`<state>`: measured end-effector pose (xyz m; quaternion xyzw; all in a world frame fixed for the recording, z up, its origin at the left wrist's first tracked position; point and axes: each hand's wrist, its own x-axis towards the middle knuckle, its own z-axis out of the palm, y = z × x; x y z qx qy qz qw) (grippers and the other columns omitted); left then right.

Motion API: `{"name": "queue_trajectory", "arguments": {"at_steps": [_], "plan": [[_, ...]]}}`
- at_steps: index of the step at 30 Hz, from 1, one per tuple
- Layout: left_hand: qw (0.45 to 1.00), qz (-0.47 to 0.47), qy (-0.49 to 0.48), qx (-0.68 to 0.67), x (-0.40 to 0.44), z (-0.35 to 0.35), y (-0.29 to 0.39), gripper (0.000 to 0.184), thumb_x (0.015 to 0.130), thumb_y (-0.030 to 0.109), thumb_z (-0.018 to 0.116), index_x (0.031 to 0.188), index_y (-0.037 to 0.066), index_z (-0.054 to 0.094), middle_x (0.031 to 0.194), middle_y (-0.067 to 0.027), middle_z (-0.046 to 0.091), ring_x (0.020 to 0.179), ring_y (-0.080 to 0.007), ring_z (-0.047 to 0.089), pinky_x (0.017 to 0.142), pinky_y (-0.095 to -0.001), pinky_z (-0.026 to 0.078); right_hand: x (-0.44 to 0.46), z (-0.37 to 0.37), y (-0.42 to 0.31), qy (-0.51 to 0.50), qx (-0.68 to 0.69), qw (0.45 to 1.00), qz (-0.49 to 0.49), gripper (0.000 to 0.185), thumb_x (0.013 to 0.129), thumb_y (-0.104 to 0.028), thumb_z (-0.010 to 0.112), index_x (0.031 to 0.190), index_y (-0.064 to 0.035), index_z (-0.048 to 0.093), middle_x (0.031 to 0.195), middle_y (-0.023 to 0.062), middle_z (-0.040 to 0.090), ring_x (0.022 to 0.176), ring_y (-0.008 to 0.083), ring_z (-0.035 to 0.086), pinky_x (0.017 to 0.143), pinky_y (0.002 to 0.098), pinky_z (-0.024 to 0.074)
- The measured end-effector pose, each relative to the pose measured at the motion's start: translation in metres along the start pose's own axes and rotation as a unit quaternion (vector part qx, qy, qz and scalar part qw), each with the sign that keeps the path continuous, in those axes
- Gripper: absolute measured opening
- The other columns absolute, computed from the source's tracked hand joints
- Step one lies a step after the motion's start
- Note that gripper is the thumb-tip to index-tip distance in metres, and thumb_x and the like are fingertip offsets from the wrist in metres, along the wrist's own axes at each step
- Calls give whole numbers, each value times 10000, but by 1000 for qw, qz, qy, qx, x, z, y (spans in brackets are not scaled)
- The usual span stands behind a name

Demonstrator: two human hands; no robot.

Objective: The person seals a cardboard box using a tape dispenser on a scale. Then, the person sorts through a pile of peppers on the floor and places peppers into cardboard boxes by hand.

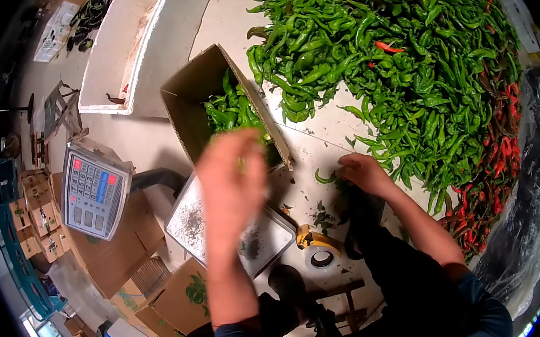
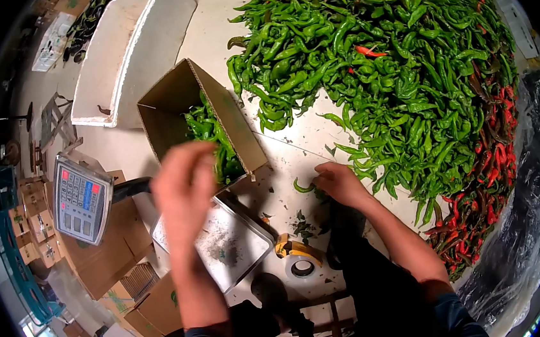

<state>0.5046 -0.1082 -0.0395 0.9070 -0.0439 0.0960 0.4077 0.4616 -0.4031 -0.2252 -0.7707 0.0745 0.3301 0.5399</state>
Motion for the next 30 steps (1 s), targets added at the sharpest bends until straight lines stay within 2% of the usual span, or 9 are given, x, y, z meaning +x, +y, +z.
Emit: {"name": "queue_trajectory", "arguments": {"at_steps": [2,5,11,17,19,22,24,27,30], "plan": [[996,-80,2,49,26,-38,-22,183,887,4,662,1069,-2,680,1017,-168,694,880,-259,718,771,-334,571,-4,4,7,-1,-27,1000,15,322,928,-177,706,1161,40,656,936,108,719,838,174,671,756,311,533],[973,-9,-191,132,49,-53,-51,319,833,35,728,1144,1,664,1148,-204,657,1047,-361,671,923,-394,539,-12,8,6,-13,-83,996,31,339,917,-202,703,1155,37,665,984,142,732,876,212,694,780,338,543],[854,34,-474,211,48,19,-81,665,798,274,820,1401,146,570,1489,-139,512,1236,-358,598,1011,-454,515,-20,27,21,-22,-83,996,-6,351,895,-184,686,1180,20,665,1017,159,730,915,251,700,818,350,544],[869,6,-426,253,48,33,-88,663,821,502,744,1344,121,598,1366,-119,611,1154,-365,641,940,-477,541,-26,38,19,-33,-106,994,2,364,895,-217,675,1190,-4,665,998,169,730,917,291,706,814,378,546],[860,37,-418,292,47,35,-78,621,803,545,730,1220,91,659,1208,-168,668,974,-406,681,856,-503,553,-28,38,20,-21,-128,991,11,354,897,-236,668,1164,-4,670,968,173,727,905,305,706,798,392,544],[866,-26,-360,346,52,39,-62,397,810,243,698,1176,92,658,1133,-151,680,970,-383,676,809,-493,553,-26,36,23,-21,-107,993,-48,344,894,-257,669,1111,9,675,910,187,708,867,322,696,774,404,539],[889,171,-215,365,49,31,-93,362,742,106,664,1104,103,659,928,-125,659,824,-340,681,730,-470,562,-25,37,27,7,-53,996,-70,332,890,-248,677,1092,16,676,898,193,701,853,323,692,769,404,537],[718,-19,-534,446,54,28,-86,355,784,146,675,1134,85,665,1073,-138,691,1003,-330,678,823,-446,572,-23,29,35,17,3,996,-87,324,888,-234,684,1094,17,677,909,191,708,850,310,697,761,398,537],[741,8,-471,478,58,17,-69,353,803,176,685,1140,76,679,1134,-152,698,1022,-339,683,871,-436,569,-15,12,42,45,2,995,-86,342,878,-226,710,1110,23,673,894,188,710,819,308,696,751,382,537]]}}
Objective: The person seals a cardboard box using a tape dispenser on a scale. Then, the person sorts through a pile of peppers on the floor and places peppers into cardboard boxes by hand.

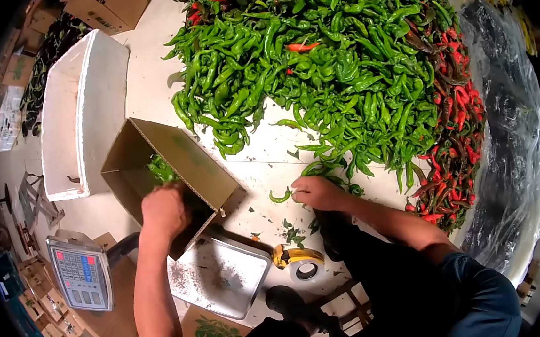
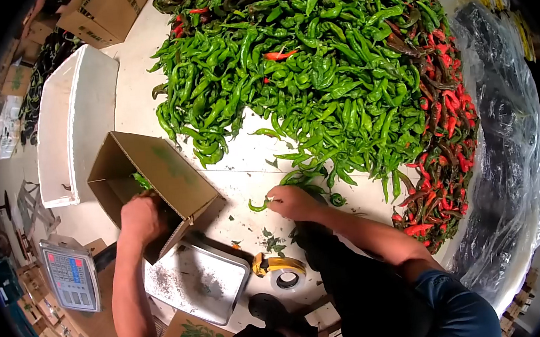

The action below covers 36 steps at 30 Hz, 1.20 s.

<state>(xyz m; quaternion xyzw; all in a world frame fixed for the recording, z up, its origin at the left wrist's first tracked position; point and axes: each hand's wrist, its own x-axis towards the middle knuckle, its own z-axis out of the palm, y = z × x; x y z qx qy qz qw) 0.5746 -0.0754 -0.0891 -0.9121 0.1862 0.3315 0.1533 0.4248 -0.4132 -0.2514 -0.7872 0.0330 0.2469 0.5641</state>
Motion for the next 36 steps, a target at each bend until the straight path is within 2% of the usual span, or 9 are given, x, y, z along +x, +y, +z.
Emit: {"name": "queue_trajectory", "arguments": {"at_steps": [1,5,9,13,15,21,26,33,36], "plan": [[984,22,157,-81,-2,-4,-6,353,817,173,677,1149,51,677,1125,-188,693,980,-367,689,883,-442,557,5,-6,2,4,2,1000,1,350,876,-227,715,1115,24,672,890,187,710,814,309,695,749,377,537],[910,5,246,-333,-21,-80,2,309,906,71,610,1188,-48,653,1039,-194,698,918,-293,686,844,-347,530,35,-35,1,85,51,995,8,406,891,-250,727,1131,68,650,839,134,725,749,214,695,721,346,544],[720,33,245,-648,34,-118,36,396,981,206,621,1325,10,596,1298,-118,639,1186,-246,603,977,-371,476,88,-86,-68,84,107,985,110,893,879,-318,757,1540,44,278,1421,290,514,702,215,673,696,329,562],[651,-149,138,-732,137,-139,45,745,989,511,525,1554,61,343,1612,-168,334,1503,-304,282,1153,-544,311,160,-122,-136,179,10,984,12,1011,869,-446,732,1583,11,180,1475,320,441,1273,389,545,1054,432,459],[608,-183,173,-753,206,-109,27,745,977,473,556,1549,44,346,1576,-173,396,1435,-335,385,1158,-499,312,192,-138,-168,219,-111,967,-65,1041,859,-465,718,1587,9,144,1549,324,341,1395,447,432,1152,456,379],[583,-75,29,-809,283,-84,8,816,966,525,571,1568,40,309,1574,-195,395,1441,-323,383,1160,-469,322,304,-164,-205,82,-289,954,9,1137,816,-611,691,1608,-29,121,1539,334,361,1397,430,438,1149,441,395],[671,-13,52,-740,281,-85,25,971,816,412,838,1566,72,326,1346,-142,607,1199,-239,599,982,-360,506,342,-157,-205,53,-328,940,78,1155,765,-635,732,1599,-44,193,1556,308,354,1390,419,453,1135,483,408],[559,-6,52,-828,268,-83,41,664,817,257,837,1368,71,516,1163,-113,669,1023,-243,674,864,-379,571,318,-169,-208,-15,-244,964,105,1010,748,-466,769,1565,-65,330,1458,210,506,1278,408,550,1048,491,479],[614,-48,25,-787,244,-84,54,586,822,327,799,1319,179,526,1135,-54,649,985,-216,617,762,-465,529,300,-165,-175,37,-288,957,11,814,746,-338,750,1460,-55,480,1403,190,525,1244,376,570,1042,435,484]]}}
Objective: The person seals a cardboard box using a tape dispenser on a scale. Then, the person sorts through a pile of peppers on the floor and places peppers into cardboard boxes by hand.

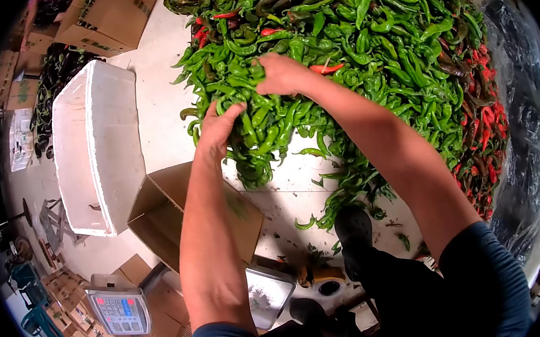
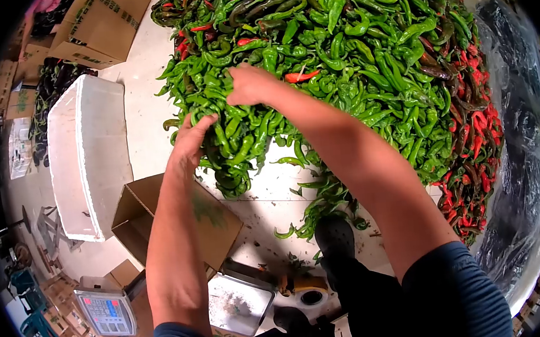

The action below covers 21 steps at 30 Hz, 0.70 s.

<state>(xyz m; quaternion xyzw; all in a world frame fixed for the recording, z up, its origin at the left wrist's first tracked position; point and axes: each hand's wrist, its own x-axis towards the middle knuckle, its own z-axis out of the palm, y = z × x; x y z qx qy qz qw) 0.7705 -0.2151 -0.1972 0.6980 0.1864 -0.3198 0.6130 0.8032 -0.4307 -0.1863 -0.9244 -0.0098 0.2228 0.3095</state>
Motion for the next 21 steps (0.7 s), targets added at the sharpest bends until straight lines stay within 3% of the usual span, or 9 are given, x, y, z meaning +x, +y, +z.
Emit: {"name": "queue_trajectory", "arguments": {"at_steps": [3,5,6,8,11,12,15,18,21], "plan": [[1000,-8,-18,22,-23,6,-11,622,804,291,799,1352,178,527,1140,-39,652,1007,-205,621,712,-423,534,-34,31,29,95,7,991,-89,646,771,-319,721,1304,13,567,1346,176,554,1160,384,607,963,461,507],[999,-6,-26,34,-34,9,-20,654,792,265,809,1374,189,521,1085,-33,673,954,-194,642,699,-401,535,-62,34,41,82,55,993,-65,639,776,-295,722,1299,36,560,1357,192,557,1158,384,610,968,448,504],[999,-9,-32,21,-39,12,-20,699,766,78,809,1389,53,493,1042,-111,688,901,-202,674,749,-335,557,-76,31,43,72,90,993,-28,650,780,-299,728,1301,48,550,1356,210,555,1156,391,610,973,447,502],[998,-9,-49,34,-45,18,-29,701,761,51,795,1391,39,487,1053,-117,691,900,-207,680,769,-335,563,-102,25,50,52,155,985,44,674,787,-305,739,1305,72,530,1353,246,551,1151,404,609,981,445,497],[997,6,-64,49,-52,26,-34,737,755,27,770,1425,48,464,1050,-121,697,892,-212,684,778,-338,560,-129,37,64,252,143,953,86,742,820,-353,749,1353,84,475,1368,302,521,1184,441,586,1014,455,480],[996,13,-64,60,-53,27,-36,756,756,43,771,1443,74,457,1031,-113,701,892,-210,683,780,-338,553,-133,44,67,344,157,925,29,783,853,-387,744,1386,92,429,1374,323,506,1203,480,560,1032,473,465],[996,7,-61,68,-53,27,-39,797,757,40,770,1478,95,437,1023,-111,705,896,-213,682,793,-337,545,-147,58,72,475,43,879,24,539,922,-316,676,1286,53,528,1344,299,532,1209,462,549,1013,476,468],[997,1,-58,50,-54,27,-40,802,761,18,762,1486,81,427,1033,-120,705,896,-217,684,790,-339,548,-173,68,62,485,-21,867,-109,305,943,-266,638,1069,11,633,1166,248,664,1075,411,645,889,474,526],[997,0,-56,52,-53,26,-43,825,759,16,764,1501,76,409,1046,-131,705,904,-225,687,801,-346,553,-175,88,43,308,68,947,-68,248,940,-267,639,880,-29,665,892,170,735,855,368,711,739,468,552]]}}
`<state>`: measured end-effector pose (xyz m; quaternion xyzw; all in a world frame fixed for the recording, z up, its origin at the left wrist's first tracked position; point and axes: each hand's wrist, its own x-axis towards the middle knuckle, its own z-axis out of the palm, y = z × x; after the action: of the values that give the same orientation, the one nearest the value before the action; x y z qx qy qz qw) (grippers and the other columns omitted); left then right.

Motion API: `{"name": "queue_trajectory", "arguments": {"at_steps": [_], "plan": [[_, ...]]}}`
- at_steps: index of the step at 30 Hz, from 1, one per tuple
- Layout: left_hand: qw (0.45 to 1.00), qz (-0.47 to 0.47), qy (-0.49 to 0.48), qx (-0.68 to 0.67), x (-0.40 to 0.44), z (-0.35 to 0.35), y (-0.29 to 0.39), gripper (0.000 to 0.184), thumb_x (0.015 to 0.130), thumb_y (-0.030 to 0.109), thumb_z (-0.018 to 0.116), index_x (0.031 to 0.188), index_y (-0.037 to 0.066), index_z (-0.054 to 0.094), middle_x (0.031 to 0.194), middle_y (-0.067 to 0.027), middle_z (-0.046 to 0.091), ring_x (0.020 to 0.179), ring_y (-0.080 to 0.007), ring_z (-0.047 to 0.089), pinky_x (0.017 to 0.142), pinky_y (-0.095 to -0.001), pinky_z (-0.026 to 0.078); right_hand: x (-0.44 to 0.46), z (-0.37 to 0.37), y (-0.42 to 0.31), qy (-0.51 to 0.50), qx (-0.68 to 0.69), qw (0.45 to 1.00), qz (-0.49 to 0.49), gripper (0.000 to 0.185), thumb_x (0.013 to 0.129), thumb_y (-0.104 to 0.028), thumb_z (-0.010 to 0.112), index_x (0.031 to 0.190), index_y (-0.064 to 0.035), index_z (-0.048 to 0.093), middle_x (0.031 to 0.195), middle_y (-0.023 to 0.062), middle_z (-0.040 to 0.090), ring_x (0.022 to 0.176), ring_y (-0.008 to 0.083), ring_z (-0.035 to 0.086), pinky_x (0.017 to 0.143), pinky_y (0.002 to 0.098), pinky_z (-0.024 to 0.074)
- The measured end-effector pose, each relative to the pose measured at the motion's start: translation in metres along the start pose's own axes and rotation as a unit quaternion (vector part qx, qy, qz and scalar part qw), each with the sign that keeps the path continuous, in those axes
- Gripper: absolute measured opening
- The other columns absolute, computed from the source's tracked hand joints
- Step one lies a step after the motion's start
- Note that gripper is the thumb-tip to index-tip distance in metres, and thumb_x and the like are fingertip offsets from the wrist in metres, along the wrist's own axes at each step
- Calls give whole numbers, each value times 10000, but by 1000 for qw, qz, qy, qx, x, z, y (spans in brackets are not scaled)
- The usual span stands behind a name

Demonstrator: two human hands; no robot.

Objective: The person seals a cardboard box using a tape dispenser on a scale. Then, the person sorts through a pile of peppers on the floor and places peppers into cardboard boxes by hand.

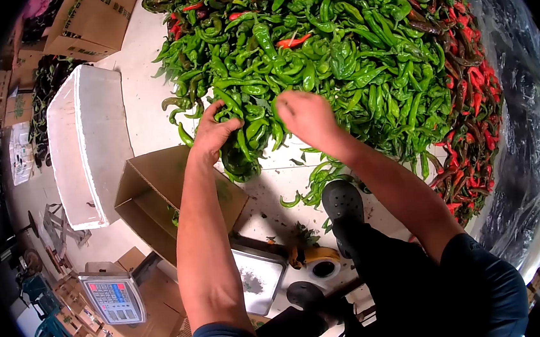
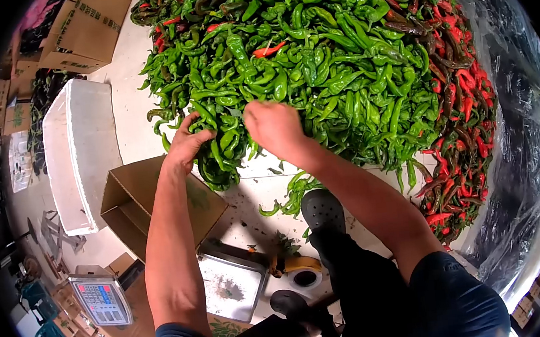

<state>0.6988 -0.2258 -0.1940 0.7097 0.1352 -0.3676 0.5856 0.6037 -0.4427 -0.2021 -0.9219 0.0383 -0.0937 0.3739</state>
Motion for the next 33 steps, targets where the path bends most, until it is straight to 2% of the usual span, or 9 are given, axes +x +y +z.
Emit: {"name": "queue_trajectory", "arguments": {"at_steps": [6,11,14,16,19,22,25,28,33], "plan": [[999,15,-12,-25,0,3,-1,853,756,-1,778,1512,53,386,1087,-141,695,930,-233,692,826,-356,564,42,30,-13,-187,-159,966,77,318,918,-355,667,861,-54,753,817,185,736,767,368,728,682,471,566],[1000,23,-1,-15,1,3,-2,845,760,1,782,1508,55,392,1060,-140,697,900,-224,693,792,-351,569,45,46,-6,-151,-143,972,105,200,849,-161,597,845,-37,755,814,204,732,757,381,728,678,484,567],[1000,17,9,-13,-1,5,0,834,756,-1,781,1496,59,399,1048,-141,698,894,-230,689,788,-357,566,33,50,7,-120,-122,981,93,220,885,-184,579,845,-39,741,780,212,717,736,399,715,670,501,560],[1000,19,11,-22,1,7,-1,830,754,-1,781,1489,58,401,1050,-140,699,900,-232,687,792,-358,565,21,45,24,-37,-50,996,60,259,960,-229,552,894,-50,726,811,222,710,756,427,695,678,499,556],[1000,15,9,-19,2,6,-2,806,756,4,782,1469,59,411,1053,-131,696,929,-225,680,810,-354,559,6,22,44,54,245,965,78,229,959,-210,635,962,11,696,831,181,714,700,298,702,651,401,532],[1000,18,9,-13,1,8,-1,796,752,1,782,1457,53,414,1054,-127,693,914,-219,679,808,-353,560,-5,-13,48,-81,247,942,213,202,946,-206,650,934,-15,716,802,176,716,676,271,709,634,398,534],[1000,22,7,-19,2,11,-1,786,752,-12,770,1447,44,406,1049,-132,688,903,-228,684,803,-355,567,4,-13,22,-34,85,991,97,260,924,-276,676,931,-21,726,780,182,719,697,322,719,635,434,547],[999,33,6,-39,1,11,-5,787,754,-17,765,1448,46,398,1044,-134,688,902,-232,686,802,-358,569,30,13,6,-118,-117,985,52,341,904,-351,684,889,-14,738,771,197,719,730,369,717,647,465,558],[999,35,5,-29,3,10,-6,797,756,-15,763,1457,49,389,1039,-138,685,894,-240,686,795,-363,567,43,41,7,-172,-138,970,100,278,902,-258,633,814,-23,751,801,207,727,758,390,720,673,480,564]]}}
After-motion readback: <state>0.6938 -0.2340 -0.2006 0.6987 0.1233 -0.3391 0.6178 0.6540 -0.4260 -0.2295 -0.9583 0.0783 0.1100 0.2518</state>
